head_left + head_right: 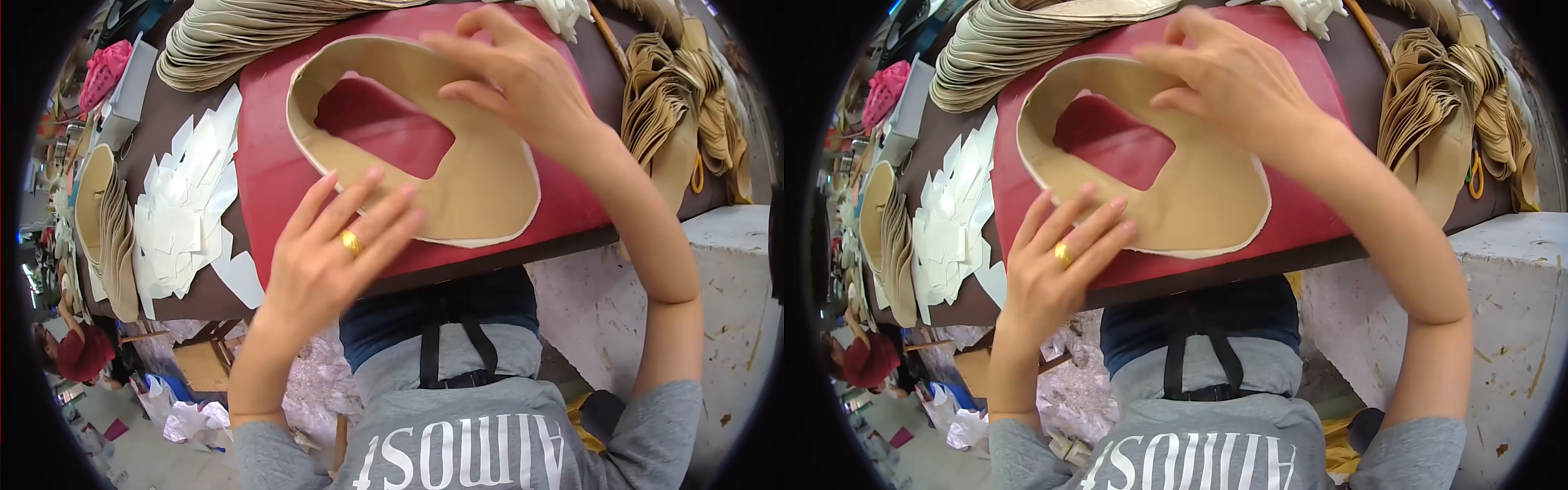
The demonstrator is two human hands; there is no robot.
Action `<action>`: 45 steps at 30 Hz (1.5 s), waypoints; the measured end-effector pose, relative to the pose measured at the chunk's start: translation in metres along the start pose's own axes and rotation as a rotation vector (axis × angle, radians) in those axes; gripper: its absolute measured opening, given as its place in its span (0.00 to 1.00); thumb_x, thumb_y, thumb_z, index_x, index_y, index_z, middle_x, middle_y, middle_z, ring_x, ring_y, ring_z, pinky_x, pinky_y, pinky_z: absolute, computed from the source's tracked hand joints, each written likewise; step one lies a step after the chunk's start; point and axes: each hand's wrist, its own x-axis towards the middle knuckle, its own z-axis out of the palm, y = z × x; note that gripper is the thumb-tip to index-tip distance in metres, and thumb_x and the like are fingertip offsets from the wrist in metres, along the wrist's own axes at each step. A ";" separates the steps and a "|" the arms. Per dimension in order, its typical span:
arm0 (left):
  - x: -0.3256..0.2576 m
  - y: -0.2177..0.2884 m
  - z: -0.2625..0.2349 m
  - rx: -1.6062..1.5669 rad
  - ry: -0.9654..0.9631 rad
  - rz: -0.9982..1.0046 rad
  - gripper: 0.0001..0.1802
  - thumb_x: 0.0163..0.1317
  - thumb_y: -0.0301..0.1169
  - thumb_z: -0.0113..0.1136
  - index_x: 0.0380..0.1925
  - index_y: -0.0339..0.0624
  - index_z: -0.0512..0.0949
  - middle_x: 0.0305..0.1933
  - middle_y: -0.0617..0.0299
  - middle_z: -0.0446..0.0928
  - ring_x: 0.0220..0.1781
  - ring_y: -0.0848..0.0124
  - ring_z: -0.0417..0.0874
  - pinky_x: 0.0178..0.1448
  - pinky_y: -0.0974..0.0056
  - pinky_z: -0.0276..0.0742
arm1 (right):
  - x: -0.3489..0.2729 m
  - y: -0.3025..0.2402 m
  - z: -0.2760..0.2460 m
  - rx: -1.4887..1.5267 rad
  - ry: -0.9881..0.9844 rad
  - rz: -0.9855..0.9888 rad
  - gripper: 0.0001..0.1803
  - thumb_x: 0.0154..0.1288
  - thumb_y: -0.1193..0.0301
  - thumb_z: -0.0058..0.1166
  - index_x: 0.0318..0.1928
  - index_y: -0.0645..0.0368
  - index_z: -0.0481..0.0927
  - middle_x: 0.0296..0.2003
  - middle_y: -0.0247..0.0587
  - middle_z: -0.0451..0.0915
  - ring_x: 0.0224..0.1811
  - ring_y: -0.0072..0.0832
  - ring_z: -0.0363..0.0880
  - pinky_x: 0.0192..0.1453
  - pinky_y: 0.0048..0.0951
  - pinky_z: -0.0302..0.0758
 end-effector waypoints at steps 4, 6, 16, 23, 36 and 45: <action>-0.007 -0.001 0.018 0.201 0.005 -0.024 0.14 0.54 0.26 0.64 0.43 0.44 0.82 0.49 0.64 0.82 0.54 0.65 0.81 0.52 0.63 0.75 | -0.022 -0.061 -0.002 0.638 -0.016 0.604 0.12 0.58 0.73 0.59 0.42 0.60 0.75 0.34 0.32 0.72 0.30 0.24 0.68 0.37 0.23 0.68; -0.009 -0.003 0.027 0.154 0.000 -0.018 0.14 0.54 0.26 0.63 0.43 0.44 0.82 0.50 0.64 0.82 0.54 0.65 0.81 0.53 0.63 0.75 | -0.039 -0.054 0.009 0.582 -0.006 0.568 0.13 0.57 0.73 0.60 0.42 0.60 0.74 0.34 0.33 0.72 0.31 0.24 0.68 0.38 0.23 0.68; -0.030 -0.021 0.005 -0.220 -0.184 -0.111 0.18 0.54 0.24 0.61 0.47 0.43 0.81 0.54 0.62 0.80 0.59 0.62 0.78 0.64 0.59 0.71 | -0.058 -0.054 0.040 0.308 0.012 0.384 0.16 0.54 0.73 0.63 0.41 0.60 0.72 0.38 0.36 0.70 0.34 0.27 0.68 0.41 0.24 0.69; -0.046 -0.023 -0.002 -0.331 -0.239 -0.156 0.22 0.53 0.27 0.62 0.51 0.44 0.79 0.62 0.61 0.74 0.66 0.61 0.72 0.70 0.56 0.66 | -0.060 -0.073 0.056 0.223 -0.018 0.493 0.20 0.50 0.70 0.67 0.40 0.60 0.71 0.42 0.40 0.69 0.38 0.29 0.69 0.42 0.27 0.69; -0.059 -0.026 -0.011 -0.301 -0.239 -0.115 0.26 0.55 0.34 0.59 0.57 0.44 0.76 0.64 0.59 0.72 0.65 0.60 0.71 0.69 0.54 0.64 | -0.078 -0.143 0.042 0.056 -0.153 0.260 0.45 0.51 0.53 0.66 0.66 0.57 0.66 0.64 0.52 0.63 0.64 0.45 0.65 0.71 0.48 0.52; -0.040 -0.002 -0.007 -0.047 -0.216 -0.198 0.25 0.60 0.42 0.55 0.56 0.46 0.76 0.64 0.61 0.72 0.62 0.63 0.72 0.68 0.55 0.60 | -0.094 -0.118 0.025 -0.311 -0.290 0.231 0.43 0.59 0.42 0.50 0.67 0.60 0.65 0.70 0.45 0.60 0.74 0.35 0.55 0.76 0.47 0.44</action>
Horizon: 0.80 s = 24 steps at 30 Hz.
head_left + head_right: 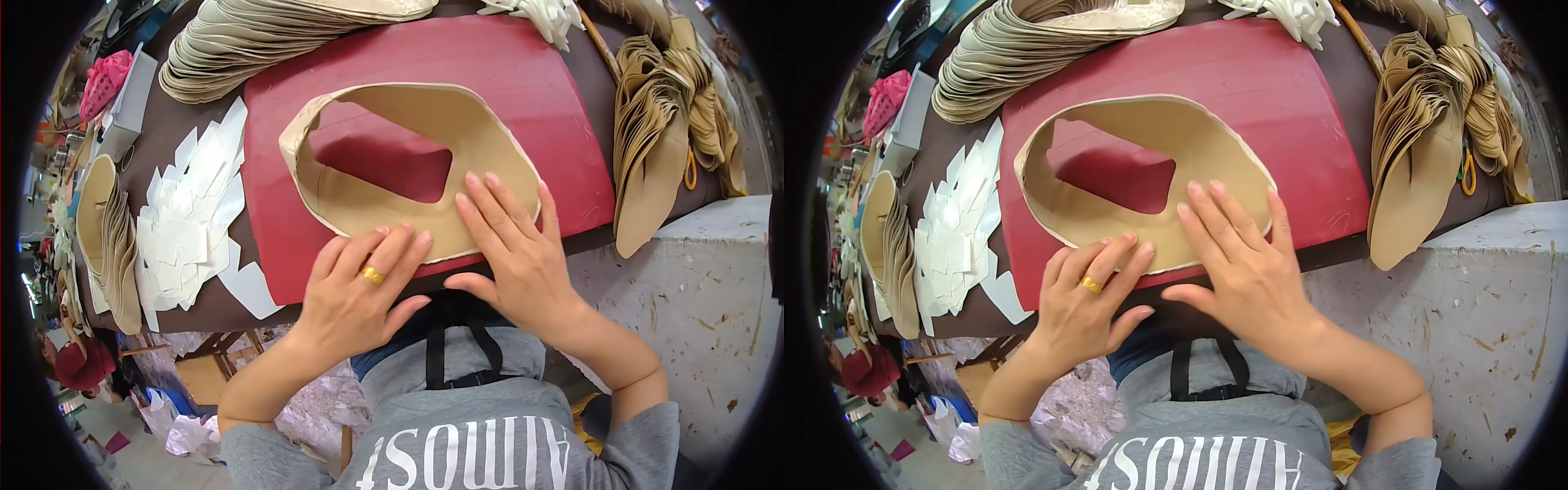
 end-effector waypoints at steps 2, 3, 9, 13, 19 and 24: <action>0.007 -0.002 -0.006 0.076 0.029 0.063 0.24 0.58 0.38 0.57 0.56 0.45 0.76 0.62 0.61 0.73 0.61 0.64 0.73 0.68 0.54 0.60 | 0.000 -0.010 0.003 0.131 0.008 -0.034 0.44 0.59 0.43 0.51 0.67 0.61 0.65 0.70 0.44 0.61 0.74 0.35 0.56 0.76 0.45 0.45; 0.011 -0.002 -0.010 0.116 0.043 0.093 0.24 0.58 0.36 0.58 0.55 0.45 0.76 0.61 0.62 0.74 0.60 0.65 0.73 0.68 0.54 0.60 | 0.001 -0.015 0.004 0.197 0.014 -0.054 0.44 0.59 0.43 0.51 0.67 0.61 0.64 0.70 0.44 0.61 0.73 0.36 0.57 0.76 0.44 0.46; -0.016 -0.030 -0.047 0.537 0.047 0.021 0.19 0.56 0.32 0.60 0.50 0.50 0.80 0.51 0.69 0.81 0.51 0.72 0.78 0.66 0.53 0.61 | 0.000 -0.015 -0.021 0.219 -0.033 -0.161 0.43 0.59 0.45 0.53 0.66 0.63 0.64 0.68 0.47 0.63 0.71 0.37 0.60 0.74 0.40 0.52; -0.016 -0.017 -0.039 0.562 0.213 0.170 0.17 0.54 0.29 0.62 0.46 0.45 0.81 0.46 0.66 0.82 0.46 0.71 0.80 0.64 0.56 0.64 | 0.014 -0.050 -0.022 0.361 0.097 -0.219 0.40 0.59 0.47 0.55 0.63 0.65 0.66 0.65 0.49 0.66 0.67 0.38 0.65 0.71 0.40 0.57; -0.042 -0.006 -0.069 0.747 0.331 0.083 0.12 0.53 0.28 0.63 0.40 0.43 0.81 0.41 0.64 0.83 0.41 0.72 0.81 0.62 0.60 0.66 | 0.021 -0.067 -0.041 0.266 0.027 -0.182 0.31 0.59 0.58 0.56 0.56 0.67 0.69 0.57 0.51 0.72 0.57 0.39 0.72 0.66 0.40 0.64; -0.060 0.039 -0.038 0.736 0.425 -0.039 0.10 0.54 0.28 0.61 0.37 0.41 0.80 0.37 0.61 0.82 0.40 0.71 0.80 0.61 0.62 0.65 | 0.017 -0.074 -0.048 -0.214 0.119 -0.488 0.17 0.52 0.73 0.54 0.44 0.66 0.77 0.44 0.47 0.76 0.45 0.40 0.76 0.60 0.37 0.68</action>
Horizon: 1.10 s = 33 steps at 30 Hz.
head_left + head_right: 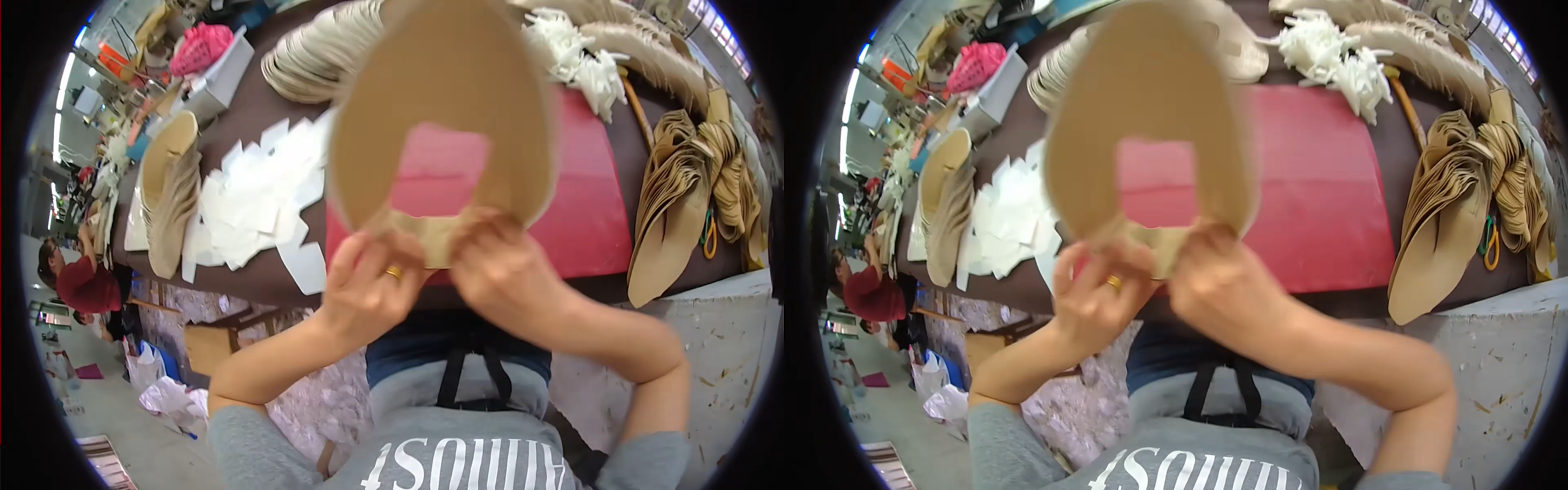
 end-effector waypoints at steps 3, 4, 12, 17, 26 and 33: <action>-0.008 0.003 0.011 -0.004 -0.053 0.006 0.11 0.52 0.28 0.61 0.38 0.43 0.81 0.35 0.64 0.80 0.40 0.72 0.79 0.60 0.62 0.63 | -0.011 0.017 0.005 -0.086 -0.003 -0.059 0.14 0.52 0.73 0.54 0.41 0.65 0.78 0.42 0.46 0.75 0.43 0.38 0.74 0.58 0.37 0.68; -0.006 0.002 0.012 -0.004 -0.073 0.019 0.12 0.51 0.28 0.61 0.38 0.44 0.81 0.35 0.65 0.79 0.40 0.73 0.79 0.59 0.61 0.62 | -0.013 0.024 0.004 -0.133 0.003 -0.082 0.13 0.52 0.74 0.54 0.40 0.64 0.78 0.41 0.45 0.74 0.42 0.37 0.74 0.57 0.37 0.68; 0.020 -0.002 0.044 -0.207 -0.222 0.035 0.10 0.53 0.28 0.57 0.35 0.39 0.80 0.36 0.60 0.75 0.35 0.68 0.70 0.54 0.64 0.62 | 0.017 0.037 0.018 -0.051 -0.203 -0.016 0.12 0.53 0.74 0.53 0.39 0.63 0.78 0.38 0.42 0.71 0.37 0.34 0.69 0.51 0.33 0.67; 0.009 -0.010 0.038 -0.213 -0.273 0.039 0.14 0.50 0.27 0.58 0.39 0.42 0.80 0.39 0.62 0.74 0.34 0.69 0.68 0.53 0.61 0.59 | 0.031 0.037 0.006 0.060 -0.338 -0.031 0.13 0.54 0.74 0.52 0.41 0.63 0.78 0.38 0.41 0.70 0.37 0.32 0.68 0.49 0.32 0.66; -0.003 0.007 0.035 -0.192 -0.075 -0.054 0.10 0.52 0.28 0.59 0.36 0.44 0.80 0.36 0.62 0.74 0.31 0.68 0.68 0.60 0.60 0.59 | 0.003 0.019 0.005 0.002 -0.232 0.009 0.16 0.55 0.73 0.53 0.45 0.65 0.77 0.46 0.43 0.73 0.42 0.34 0.72 0.58 0.38 0.68; 0.020 0.010 0.032 -0.497 0.004 -0.070 0.07 0.56 0.29 0.59 0.35 0.44 0.78 0.36 0.62 0.76 0.34 0.69 0.74 0.60 0.59 0.64 | 0.003 0.021 -0.027 0.059 -0.118 0.016 0.20 0.54 0.72 0.57 0.50 0.63 0.77 0.50 0.45 0.74 0.50 0.37 0.75 0.67 0.39 0.65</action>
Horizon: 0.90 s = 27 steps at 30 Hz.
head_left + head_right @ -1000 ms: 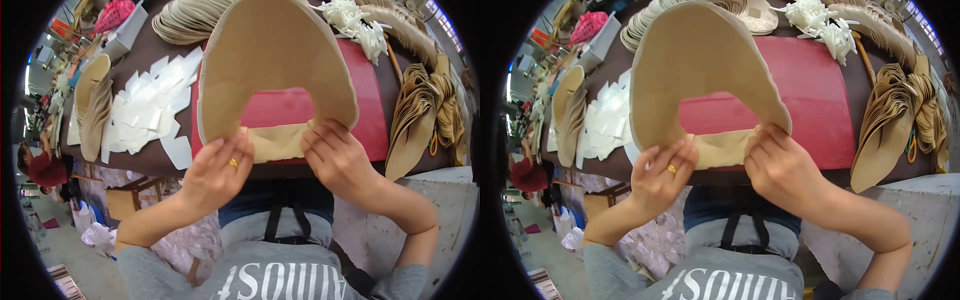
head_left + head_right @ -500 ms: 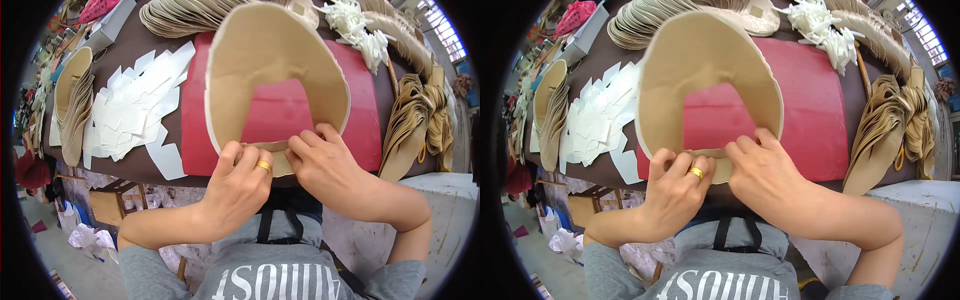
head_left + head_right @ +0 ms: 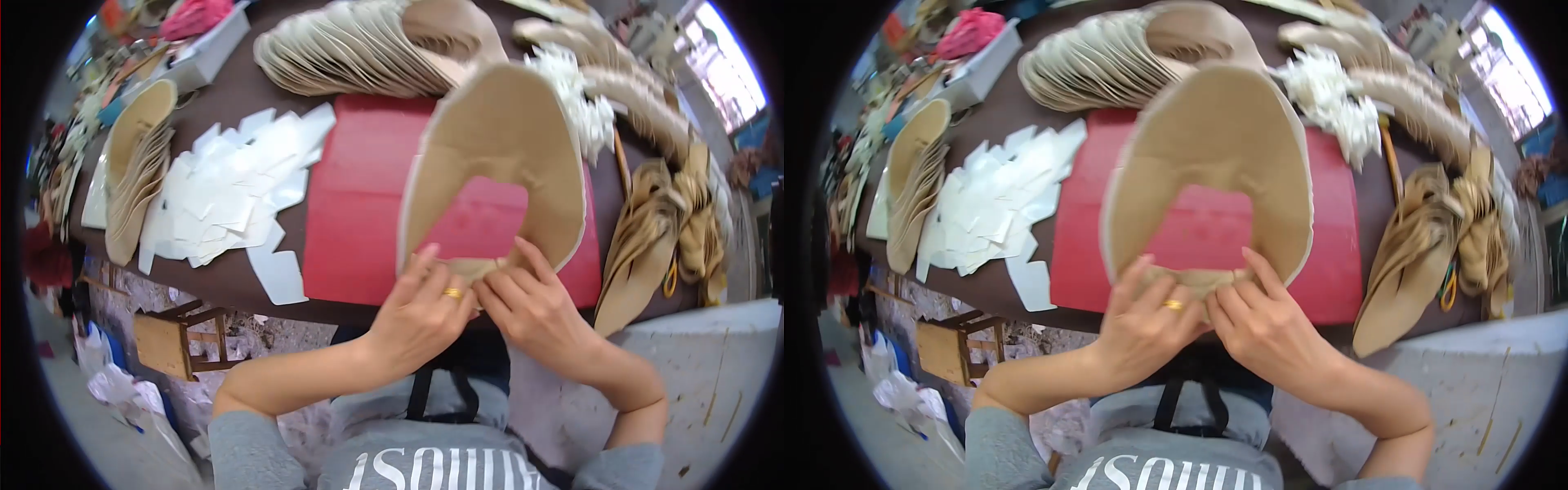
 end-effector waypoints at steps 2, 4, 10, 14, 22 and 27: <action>0.007 -0.008 -0.014 -0.098 0.033 0.034 0.05 0.60 0.30 0.58 0.35 0.44 0.78 0.36 0.63 0.77 0.37 0.69 0.77 0.59 0.59 0.66 | 0.004 -0.006 -0.018 0.064 0.143 0.012 0.21 0.55 0.72 0.59 0.50 0.62 0.76 0.50 0.45 0.75 0.52 0.37 0.76 0.68 0.39 0.64; 0.001 -0.009 -0.031 -0.359 0.145 -0.132 0.06 0.62 0.31 0.57 0.37 0.44 0.78 0.37 0.62 0.77 0.38 0.69 0.77 0.59 0.60 0.66 | 0.013 -0.023 -0.046 0.160 0.346 0.092 0.20 0.55 0.71 0.60 0.50 0.62 0.77 0.49 0.44 0.76 0.52 0.36 0.76 0.68 0.40 0.64; 0.032 0.027 -0.083 -1.695 0.658 -0.876 0.11 0.71 0.35 0.49 0.42 0.42 0.77 0.35 0.61 0.77 0.36 0.71 0.76 0.54 0.64 0.70 | 0.024 -0.044 -0.066 1.014 0.708 0.474 0.18 0.52 0.70 0.68 0.42 0.62 0.80 0.42 0.38 0.80 0.48 0.29 0.77 0.69 0.44 0.61; 0.027 0.048 -0.081 -1.963 0.970 -1.336 0.14 0.74 0.38 0.45 0.42 0.42 0.77 0.32 0.62 0.76 0.32 0.72 0.73 0.47 0.66 0.71 | 0.007 -0.032 -0.042 0.992 0.466 0.235 0.16 0.48 0.73 0.70 0.39 0.60 0.82 0.34 0.34 0.81 0.40 0.27 0.75 0.69 0.44 0.60; -0.012 0.045 -0.059 -2.204 0.991 -1.049 0.17 0.74 0.37 0.42 0.56 0.42 0.69 0.39 0.62 0.77 0.33 0.75 0.75 0.38 0.69 0.72 | -0.005 -0.050 -0.032 0.933 0.474 0.131 0.16 0.47 0.72 0.70 0.39 0.58 0.82 0.30 0.33 0.79 0.39 0.26 0.74 0.69 0.48 0.60; -0.003 0.032 -0.058 -2.355 0.941 -0.647 0.15 0.73 0.37 0.43 0.52 0.41 0.71 0.32 0.63 0.75 0.27 0.77 0.69 0.31 0.71 0.65 | -0.012 -0.054 -0.064 0.746 0.570 0.192 0.15 0.50 0.70 0.70 0.40 0.57 0.83 0.33 0.33 0.80 0.40 0.27 0.76 0.69 0.47 0.61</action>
